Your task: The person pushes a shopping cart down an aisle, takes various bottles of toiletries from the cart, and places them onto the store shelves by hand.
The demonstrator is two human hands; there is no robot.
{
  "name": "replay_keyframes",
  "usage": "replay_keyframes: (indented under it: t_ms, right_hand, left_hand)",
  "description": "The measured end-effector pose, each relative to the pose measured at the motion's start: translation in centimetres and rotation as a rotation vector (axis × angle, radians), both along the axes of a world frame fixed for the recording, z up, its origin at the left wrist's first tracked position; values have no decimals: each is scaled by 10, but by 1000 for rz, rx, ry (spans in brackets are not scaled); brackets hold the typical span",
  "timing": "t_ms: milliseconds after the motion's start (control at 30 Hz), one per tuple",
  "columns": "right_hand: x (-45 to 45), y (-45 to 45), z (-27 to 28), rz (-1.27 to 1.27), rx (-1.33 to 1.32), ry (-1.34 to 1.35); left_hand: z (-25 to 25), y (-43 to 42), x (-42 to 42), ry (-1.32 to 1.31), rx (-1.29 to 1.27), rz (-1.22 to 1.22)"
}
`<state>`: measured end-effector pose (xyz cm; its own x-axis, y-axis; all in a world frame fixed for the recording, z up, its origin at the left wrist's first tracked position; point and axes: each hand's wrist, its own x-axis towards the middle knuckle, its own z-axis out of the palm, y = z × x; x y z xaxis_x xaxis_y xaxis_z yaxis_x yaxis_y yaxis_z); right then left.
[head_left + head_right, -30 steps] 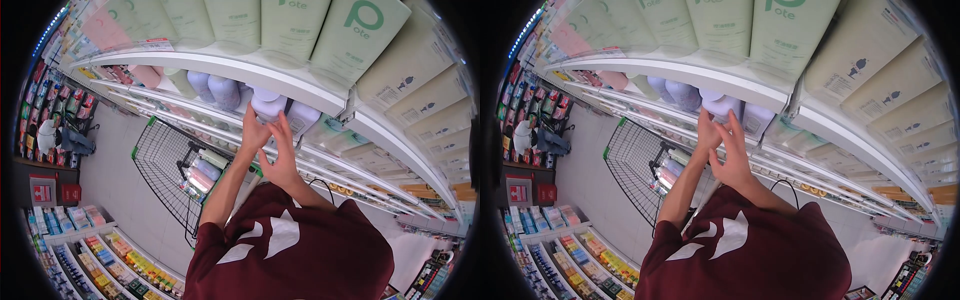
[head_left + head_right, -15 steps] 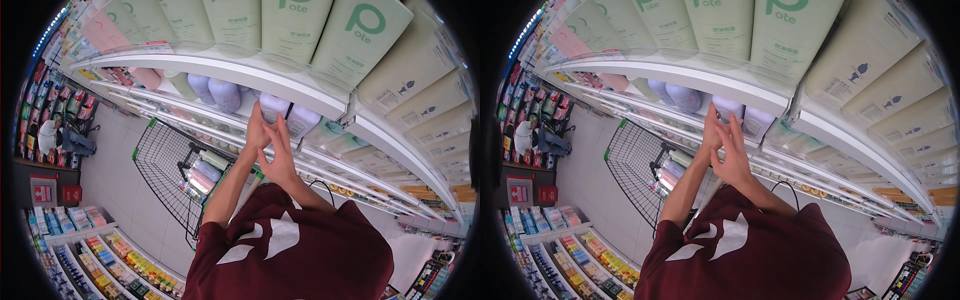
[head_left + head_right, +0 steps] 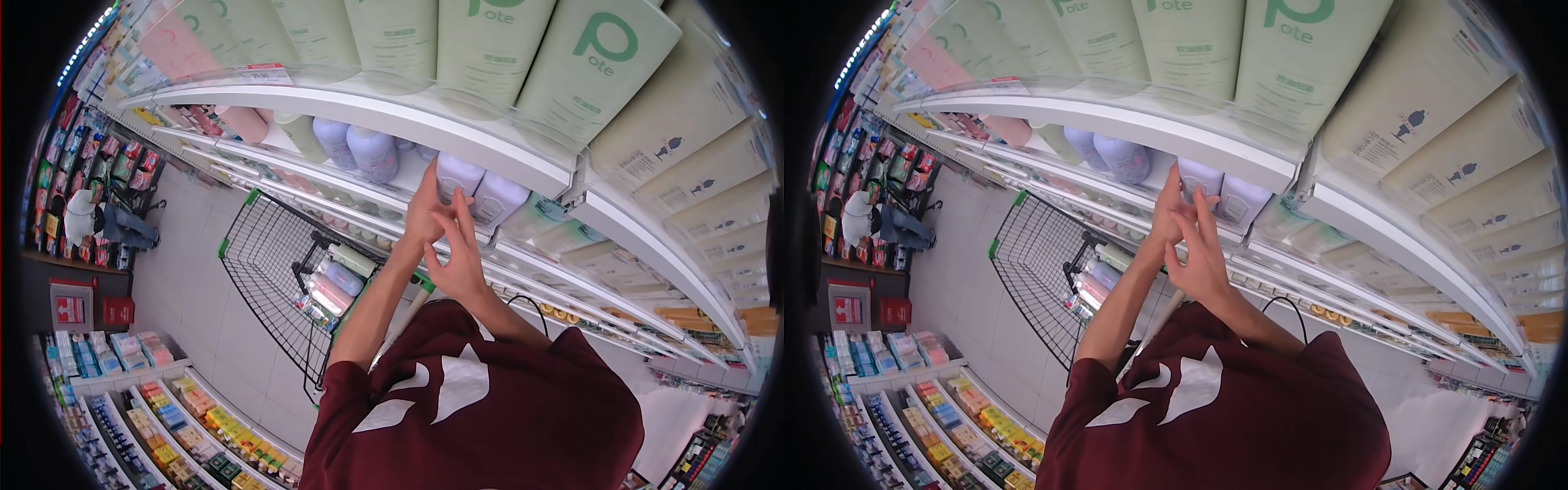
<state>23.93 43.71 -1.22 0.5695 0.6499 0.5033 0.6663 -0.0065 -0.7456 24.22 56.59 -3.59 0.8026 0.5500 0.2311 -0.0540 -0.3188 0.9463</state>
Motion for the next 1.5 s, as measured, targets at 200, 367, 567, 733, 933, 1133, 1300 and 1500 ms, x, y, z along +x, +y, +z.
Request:
replay_keyframes:
  t_ms: [200,367,567,733,933,1133,1300,1500]
  right_hand:
    - [-7,5,-2,71,55,13]
    - [-9,7,2,126,43,-21]
    - [-18,22,-19,270,-34,11]
    - [-35,47,-81,526,-327,9]
    - [-62,53,-180,835,-689,-196]
    - [-66,39,-203,902,-706,-359]
    - [-68,36,-197,873,-681,-365]
    - [-68,35,-198,872,-689,-348]
  left_hand:
    - [-21,0,2,-262,-105,-99]
    - [-17,1,-69,-35,186,202]
    - [-97,31,-234,298,187,573]
    - [-181,-14,-399,918,181,797]
    - [-204,-109,-431,1028,103,922]
    - [-194,-113,-420,1022,154,1003]
    - [-190,-112,-419,1014,62,988]
    - [-192,-113,-419,974,41,1022]
